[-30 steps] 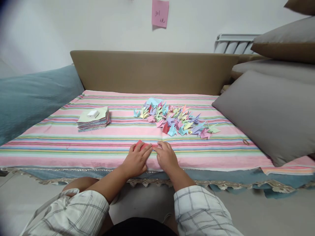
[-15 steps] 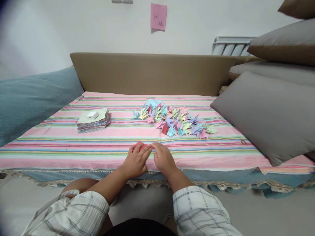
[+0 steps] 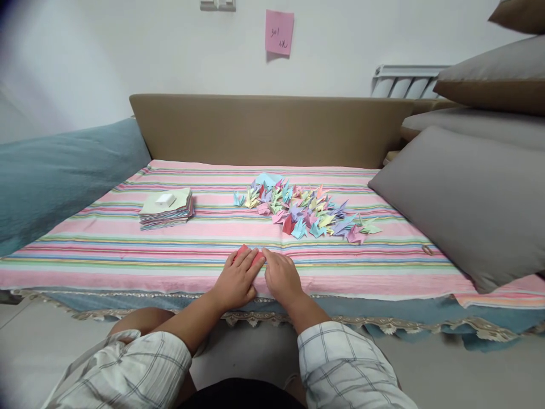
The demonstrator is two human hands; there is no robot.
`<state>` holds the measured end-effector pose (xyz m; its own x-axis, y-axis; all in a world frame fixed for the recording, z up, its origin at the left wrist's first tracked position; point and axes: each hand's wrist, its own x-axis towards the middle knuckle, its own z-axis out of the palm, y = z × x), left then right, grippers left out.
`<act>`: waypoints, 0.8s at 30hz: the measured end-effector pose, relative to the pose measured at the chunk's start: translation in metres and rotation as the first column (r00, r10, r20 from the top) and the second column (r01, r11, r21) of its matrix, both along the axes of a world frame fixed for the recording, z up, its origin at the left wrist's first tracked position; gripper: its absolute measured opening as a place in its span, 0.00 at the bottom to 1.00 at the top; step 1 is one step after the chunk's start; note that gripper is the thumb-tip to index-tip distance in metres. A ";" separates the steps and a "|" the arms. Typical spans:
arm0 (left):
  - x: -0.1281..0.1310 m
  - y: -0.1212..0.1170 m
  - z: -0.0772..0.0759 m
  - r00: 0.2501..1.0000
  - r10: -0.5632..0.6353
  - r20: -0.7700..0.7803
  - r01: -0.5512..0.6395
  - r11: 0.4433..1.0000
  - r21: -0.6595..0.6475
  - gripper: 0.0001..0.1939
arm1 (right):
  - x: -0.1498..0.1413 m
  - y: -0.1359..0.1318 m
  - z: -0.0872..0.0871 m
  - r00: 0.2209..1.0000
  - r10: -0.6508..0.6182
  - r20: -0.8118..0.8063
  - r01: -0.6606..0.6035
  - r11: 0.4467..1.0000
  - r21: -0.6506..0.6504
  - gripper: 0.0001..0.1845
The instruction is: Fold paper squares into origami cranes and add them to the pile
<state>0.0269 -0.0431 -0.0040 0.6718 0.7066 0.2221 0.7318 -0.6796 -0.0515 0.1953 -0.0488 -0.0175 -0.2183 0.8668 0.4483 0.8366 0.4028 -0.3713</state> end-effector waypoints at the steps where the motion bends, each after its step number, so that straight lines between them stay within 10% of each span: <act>1: 0.000 0.000 0.000 1.000 -0.001 -0.004 0.001 1.000 -0.002 0.38 | 0.000 0.000 0.000 1.000 -0.001 0.018 0.001 1.000 0.000 0.25; 24: -0.019 0.005 -0.002 0.997 -0.063 0.036 0.065 0.996 -0.058 0.32 | 0.009 -0.008 -0.004 0.961 0.109 0.256 -0.123 0.992 0.041 0.20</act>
<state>0.0074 -0.0385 -0.0059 0.7085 0.6753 0.2048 0.6876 -0.7260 0.0150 0.2039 -0.0568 -0.0216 -0.4282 0.8041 0.4123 0.8466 0.5166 -0.1283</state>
